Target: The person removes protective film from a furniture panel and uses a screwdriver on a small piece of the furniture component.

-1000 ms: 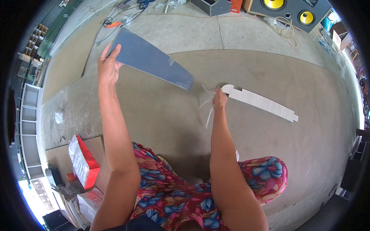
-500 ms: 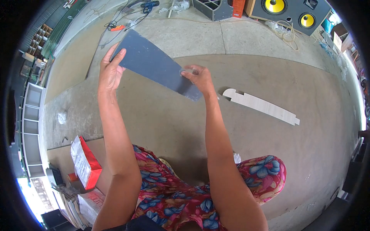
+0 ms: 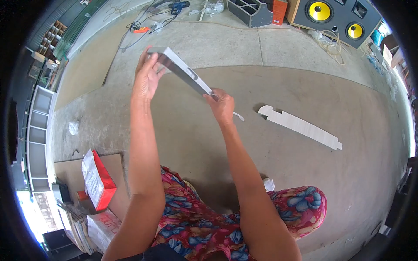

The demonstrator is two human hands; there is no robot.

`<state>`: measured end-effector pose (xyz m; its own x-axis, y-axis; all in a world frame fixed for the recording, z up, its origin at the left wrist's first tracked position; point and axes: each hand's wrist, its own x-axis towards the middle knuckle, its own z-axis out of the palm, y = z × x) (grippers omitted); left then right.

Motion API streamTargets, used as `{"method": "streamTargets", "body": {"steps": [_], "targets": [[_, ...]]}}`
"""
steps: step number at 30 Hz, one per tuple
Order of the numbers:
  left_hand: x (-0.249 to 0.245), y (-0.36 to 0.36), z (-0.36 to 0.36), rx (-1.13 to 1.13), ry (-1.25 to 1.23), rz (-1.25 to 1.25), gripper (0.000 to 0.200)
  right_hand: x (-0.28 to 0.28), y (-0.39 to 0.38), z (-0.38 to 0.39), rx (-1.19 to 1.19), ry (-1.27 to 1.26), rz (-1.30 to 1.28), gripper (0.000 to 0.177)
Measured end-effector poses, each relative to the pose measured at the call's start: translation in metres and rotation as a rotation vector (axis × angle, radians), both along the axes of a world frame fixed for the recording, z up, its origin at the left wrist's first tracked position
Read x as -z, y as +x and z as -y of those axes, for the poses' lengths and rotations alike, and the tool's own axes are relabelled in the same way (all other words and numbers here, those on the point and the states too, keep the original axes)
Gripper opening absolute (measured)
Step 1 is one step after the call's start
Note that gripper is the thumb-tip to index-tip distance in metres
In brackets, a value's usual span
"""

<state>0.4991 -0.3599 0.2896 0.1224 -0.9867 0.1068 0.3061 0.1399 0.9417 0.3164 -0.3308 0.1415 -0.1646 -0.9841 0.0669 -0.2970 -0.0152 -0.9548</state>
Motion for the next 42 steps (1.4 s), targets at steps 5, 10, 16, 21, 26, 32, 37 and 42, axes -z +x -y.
{"method": "streamTargets", "body": {"steps": [5, 10, 16, 21, 26, 32, 37, 42], "targets": [[0.030, 0.001, 0.014, -0.062, 0.133, -0.143, 0.071, 0.013, 0.011, -0.005, 0.083, -0.073, -0.186, 0.024], [0.038, 0.009, 0.020, -0.176, 0.227, -0.215, 0.064, 0.021, 0.017, -0.009, -0.033, 0.014, -0.173, 0.030], [0.026, 0.046, 0.014, -0.046, 0.345, -0.279, 0.042, 0.017, -0.005, 0.004, -0.411, 0.123, 0.003, 0.036], [-0.018, 0.038, -0.015, 0.020, 0.356, 0.386, 0.047, 0.040, -0.033, 0.022, -0.256, 0.119, 0.118, 0.027], [-0.033, 0.044, -0.027, 0.053, 0.370, 0.936, 0.034, 0.050, -0.056, 0.036, 0.008, 0.145, 0.304, 0.019], [0.006, 0.087, -0.015, -0.087, 0.343, 1.142, 0.033, 0.055, -0.082, 0.040, 0.161, 0.208, 0.414, 0.018], [0.018, 0.090, -0.017, -0.208, 0.291, 1.103, 0.031, 0.085, -0.092, 0.039, 0.185, 0.212, 0.400, 0.017], [0.022, 0.091, -0.015, -0.226, 0.295, 1.089, 0.032, 0.126, -0.089, 0.025, 0.144, 0.309, 0.189, 0.019]]}}
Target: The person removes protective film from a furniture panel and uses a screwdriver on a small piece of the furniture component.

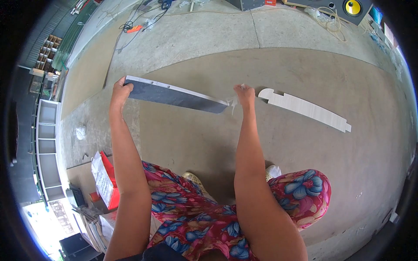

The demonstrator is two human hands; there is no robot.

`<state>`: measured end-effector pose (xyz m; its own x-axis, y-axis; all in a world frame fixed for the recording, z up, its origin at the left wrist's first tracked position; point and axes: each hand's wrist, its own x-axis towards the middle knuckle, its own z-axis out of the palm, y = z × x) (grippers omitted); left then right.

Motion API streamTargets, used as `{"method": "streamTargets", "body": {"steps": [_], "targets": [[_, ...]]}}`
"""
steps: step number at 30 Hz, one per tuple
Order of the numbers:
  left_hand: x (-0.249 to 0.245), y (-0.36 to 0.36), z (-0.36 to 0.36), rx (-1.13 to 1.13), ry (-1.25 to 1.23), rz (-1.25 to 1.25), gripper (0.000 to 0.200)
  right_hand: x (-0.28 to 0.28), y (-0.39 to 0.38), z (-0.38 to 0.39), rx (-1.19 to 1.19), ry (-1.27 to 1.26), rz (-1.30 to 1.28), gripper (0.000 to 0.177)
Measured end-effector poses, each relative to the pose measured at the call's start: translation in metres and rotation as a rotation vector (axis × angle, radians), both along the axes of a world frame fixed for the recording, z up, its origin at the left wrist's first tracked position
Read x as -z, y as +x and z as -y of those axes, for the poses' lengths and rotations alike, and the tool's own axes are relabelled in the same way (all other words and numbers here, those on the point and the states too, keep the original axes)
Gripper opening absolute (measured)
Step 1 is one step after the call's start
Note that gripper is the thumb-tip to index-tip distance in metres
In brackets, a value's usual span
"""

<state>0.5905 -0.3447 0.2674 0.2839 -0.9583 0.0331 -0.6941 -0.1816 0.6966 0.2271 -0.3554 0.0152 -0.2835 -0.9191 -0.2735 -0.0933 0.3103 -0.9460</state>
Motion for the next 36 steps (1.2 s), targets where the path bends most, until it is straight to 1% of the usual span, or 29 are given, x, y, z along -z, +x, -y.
{"method": "streamTargets", "body": {"steps": [2, 3, 6, 9, 11, 12, 14, 15, 17, 20, 23, 24, 25, 26, 28, 29, 32, 35, 36], "targets": [[-0.002, -0.006, -0.001, 0.002, -0.008, -0.017, 0.033, 0.046, 0.004, -0.004, -0.064, 0.056, -0.070, 0.026], [-0.004, -0.008, -0.001, 0.008, -0.007, -0.029, 0.033, 0.058, 0.005, -0.007, -0.096, 0.083, -0.106, 0.030], [-0.006, -0.012, 0.001, 0.023, -0.016, -0.025, 0.034, 0.015, 0.024, -0.028, -0.228, -0.075, -0.366, 0.044], [-0.007, -0.027, 0.005, 0.040, -0.082, 0.048, 0.032, -0.030, 0.049, -0.022, -0.318, -0.246, -0.370, 0.051], [-0.014, -0.050, 0.005, 0.077, -0.172, 0.101, 0.032, -0.072, 0.054, -0.014, -0.458, -0.148, -0.353, 0.049], [-0.012, -0.061, 0.008, 0.137, -0.255, 0.151, 0.034, -0.083, 0.054, -0.011, -0.525, -0.099, -0.345, 0.048], [-0.008, -0.080, 0.014, 0.256, -0.426, 0.250, 0.039, -0.084, 0.054, -0.008, -0.650, -0.063, -0.453, 0.044], [-0.009, -0.089, 0.013, 0.258, -0.481, 0.299, 0.042, -0.084, 0.054, -0.006, -0.713, -0.045, -0.505, 0.042], [-0.012, -0.105, 0.010, 0.259, -0.590, 0.396, 0.048, -0.083, 0.048, -0.008, -0.674, -0.046, -0.436, 0.039], [-0.006, -0.114, 0.012, 0.103, -0.659, 0.156, 0.052, -0.079, 0.045, -0.017, -0.552, -0.022, -0.335, 0.040], [-0.010, -0.105, 0.009, 0.018, -0.565, 0.011, 0.050, -0.064, 0.045, -0.011, -0.452, -0.030, -0.166, 0.045], [-0.011, -0.101, 0.008, 0.007, -0.466, -0.006, 0.050, -0.062, 0.043, -0.009, -0.423, -0.041, -0.100, 0.047], [-0.012, -0.096, 0.006, -0.003, -0.368, -0.021, 0.049, -0.059, 0.042, -0.006, -0.390, -0.089, -0.028, 0.045], [-0.012, -0.092, 0.004, -0.013, -0.269, -0.036, 0.049, -0.056, 0.039, -0.003, -0.360, -0.019, 0.133, 0.043], [-0.007, -0.086, 0.001, -0.024, -0.132, -0.076, 0.048, -0.071, 0.039, -0.004, -0.301, 0.123, 0.457, 0.039], [-0.004, -0.083, -0.001, -0.031, -0.065, -0.094, 0.048, -0.077, 0.045, -0.007, -0.238, 0.152, 0.677, 0.036], [0.002, -0.070, -0.005, 0.011, 0.074, -0.061, 0.052, -0.070, 0.050, -0.004, -0.111, 0.199, 0.901, 0.034], [-0.020, -0.083, -0.022, 0.015, 0.346, -0.185, 0.068, -0.064, 0.054, -0.002, -0.031, 0.234, 1.029, 0.036], [-0.021, -0.085, -0.027, 0.096, 0.390, -0.201, 0.076, -0.064, 0.055, -0.001, -0.002, 0.227, 1.081, 0.037]]}}
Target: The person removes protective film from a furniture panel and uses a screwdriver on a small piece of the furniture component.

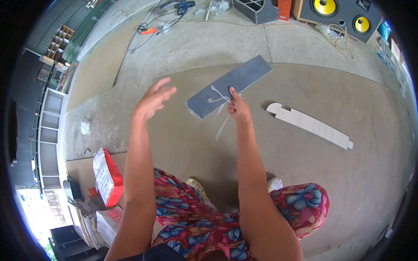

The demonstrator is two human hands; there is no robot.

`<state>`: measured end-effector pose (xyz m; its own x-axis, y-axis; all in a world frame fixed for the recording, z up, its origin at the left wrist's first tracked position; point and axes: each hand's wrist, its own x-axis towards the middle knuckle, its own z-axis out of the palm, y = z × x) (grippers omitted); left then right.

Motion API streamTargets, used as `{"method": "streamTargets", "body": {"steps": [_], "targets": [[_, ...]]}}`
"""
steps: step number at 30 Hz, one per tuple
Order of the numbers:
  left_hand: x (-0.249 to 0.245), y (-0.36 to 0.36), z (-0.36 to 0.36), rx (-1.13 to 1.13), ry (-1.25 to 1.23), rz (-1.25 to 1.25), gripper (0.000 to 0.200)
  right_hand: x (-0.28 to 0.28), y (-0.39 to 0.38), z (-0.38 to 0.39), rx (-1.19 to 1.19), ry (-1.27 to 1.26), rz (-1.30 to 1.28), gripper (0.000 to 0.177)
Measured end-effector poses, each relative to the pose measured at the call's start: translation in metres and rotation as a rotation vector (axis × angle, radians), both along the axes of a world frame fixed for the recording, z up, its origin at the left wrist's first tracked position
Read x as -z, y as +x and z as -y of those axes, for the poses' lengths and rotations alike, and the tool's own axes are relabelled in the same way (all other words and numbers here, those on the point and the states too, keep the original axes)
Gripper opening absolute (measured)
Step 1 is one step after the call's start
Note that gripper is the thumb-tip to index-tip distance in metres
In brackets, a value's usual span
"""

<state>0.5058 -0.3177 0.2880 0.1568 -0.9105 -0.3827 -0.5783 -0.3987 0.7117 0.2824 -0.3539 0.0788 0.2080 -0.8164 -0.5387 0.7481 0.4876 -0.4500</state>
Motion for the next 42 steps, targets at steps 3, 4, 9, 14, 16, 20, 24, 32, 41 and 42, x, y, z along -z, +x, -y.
{"method": "streamTargets", "body": {"steps": [3, 4, 9, 14, 16, 20, 24, 32, 41, 42], "targets": [[0.006, -0.001, -0.017, 0.204, 0.042, -0.048, 0.098, -0.001, 0.008, 0.003, 0.065, 0.039, 0.153, 0.039], [0.016, -0.002, -0.022, 0.256, 0.007, -0.041, 0.104, -0.002, 0.011, 0.005, 0.076, 0.055, 0.204, 0.039], [0.049, -0.025, -0.028, 0.285, -0.298, 0.105, 0.114, -0.010, 0.029, 0.003, 0.053, 0.124, 0.263, 0.041], [0.049, -0.028, -0.022, 0.219, -0.394, 0.034, 0.101, -0.009, 0.040, -0.001, 0.003, 0.138, 0.335, 0.033], [0.050, -0.025, -0.020, 0.224, -0.422, -0.055, 0.093, -0.012, 0.041, -0.003, -0.003, 0.147, 0.292, 0.033], [0.061, -0.022, -0.013, 0.194, -0.479, -0.165, 0.083, -0.029, 0.021, -0.010, -0.243, 0.009, -0.073, 0.045], [0.054, -0.017, -0.013, 0.259, -0.481, -0.055, 0.084, -0.061, -0.006, -0.006, -0.456, -0.224, -0.636, 0.045], [0.040, -0.033, -0.015, 0.328, -0.554, 0.056, 0.080, -0.138, 0.026, -0.009, -0.169, -0.834, -0.806, 0.034], [0.033, -0.040, -0.023, 0.388, -0.550, 0.111, 0.081, -0.145, 0.042, -0.019, -0.222, -0.848, -0.891, 0.034], [0.034, -0.041, -0.023, 0.392, -0.566, 0.112, 0.081, -0.146, 0.041, -0.019, -0.235, -0.835, -0.861, 0.033]]}}
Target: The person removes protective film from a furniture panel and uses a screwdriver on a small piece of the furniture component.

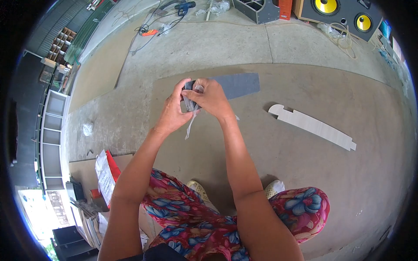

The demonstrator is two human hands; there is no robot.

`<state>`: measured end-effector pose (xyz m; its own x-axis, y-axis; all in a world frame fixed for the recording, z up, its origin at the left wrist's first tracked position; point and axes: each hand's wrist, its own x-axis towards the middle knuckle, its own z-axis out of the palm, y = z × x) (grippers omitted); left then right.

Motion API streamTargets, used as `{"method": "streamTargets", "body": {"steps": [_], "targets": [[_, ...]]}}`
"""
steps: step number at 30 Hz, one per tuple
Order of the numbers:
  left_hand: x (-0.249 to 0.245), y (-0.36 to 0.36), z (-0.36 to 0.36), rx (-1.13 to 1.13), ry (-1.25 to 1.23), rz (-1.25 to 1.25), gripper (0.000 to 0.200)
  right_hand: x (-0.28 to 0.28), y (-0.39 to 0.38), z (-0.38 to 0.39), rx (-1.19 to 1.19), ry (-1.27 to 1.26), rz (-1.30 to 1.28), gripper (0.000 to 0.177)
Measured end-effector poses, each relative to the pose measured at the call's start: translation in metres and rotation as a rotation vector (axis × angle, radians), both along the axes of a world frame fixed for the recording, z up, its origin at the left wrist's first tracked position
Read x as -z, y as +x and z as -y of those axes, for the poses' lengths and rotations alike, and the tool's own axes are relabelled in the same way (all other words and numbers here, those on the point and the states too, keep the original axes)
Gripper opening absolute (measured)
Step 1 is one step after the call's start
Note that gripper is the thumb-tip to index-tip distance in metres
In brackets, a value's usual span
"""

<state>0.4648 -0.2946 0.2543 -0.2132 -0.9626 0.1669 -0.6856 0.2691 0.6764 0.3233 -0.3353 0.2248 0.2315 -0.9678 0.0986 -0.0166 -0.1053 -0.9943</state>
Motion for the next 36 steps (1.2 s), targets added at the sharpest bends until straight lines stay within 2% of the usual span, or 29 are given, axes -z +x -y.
{"method": "streamTargets", "body": {"steps": [5, 8, 9, 12, 15, 18, 21, 24, 26, 30, 33, 36], "targets": [[0.002, 0.001, 0.003, 0.037, -0.060, 0.010, 0.083, 0.002, -0.002, 0.000, -0.027, -0.003, 0.108, 0.027], [-0.002, 0.002, 0.003, 0.025, 0.015, -0.011, 0.083, 0.006, -0.005, 0.000, -0.069, 0.096, 0.152, 0.027], [-0.002, 0.004, 0.006, 0.049, 0.034, -0.088, 0.082, 0.008, -0.007, 0.001, -0.083, 0.113, 0.151, 0.028], [-0.009, 0.015, 0.010, 0.045, 0.113, -0.270, 0.081, 0.039, -0.012, 0.011, -0.071, 0.099, 0.087, 0.033], [-0.012, 0.036, 0.017, 0.004, 0.087, -0.278, 0.080, 0.080, -0.036, 0.015, -0.042, 0.210, -0.103, 0.047], [-0.021, 0.046, 0.014, -0.065, 0.124, -0.324, 0.076, 0.163, -0.049, 0.014, -0.095, 0.775, 0.284, 0.057], [-0.031, 0.050, 0.012, -0.071, 0.142, -0.283, 0.074, 0.176, -0.034, -0.010, -0.145, 1.119, 0.874, 0.058], [-0.039, 0.044, 0.002, -0.055, 0.142, -0.183, 0.074, 0.174, -0.017, -0.008, 0.004, 1.101, 1.071, 0.043], [-0.042, 0.043, -0.003, -0.021, 0.128, -0.132, 0.076, 0.182, -0.011, 0.005, 0.100, 0.997, 1.065, 0.038], [-0.055, 0.051, -0.016, -0.057, 0.372, -0.014, 0.078, 0.179, -0.019, 0.019, 0.173, 0.867, 1.163, 0.037], [-0.044, 0.087, -0.018, -0.017, 0.443, 0.130, 0.080, 0.163, -0.034, 0.023, 0.225, 0.808, 1.121, 0.036], [-0.020, 0.105, -0.017, -0.065, 0.426, 0.197, 0.079, 0.138, -0.042, 0.030, 0.313, 0.602, 0.921, 0.035]]}}
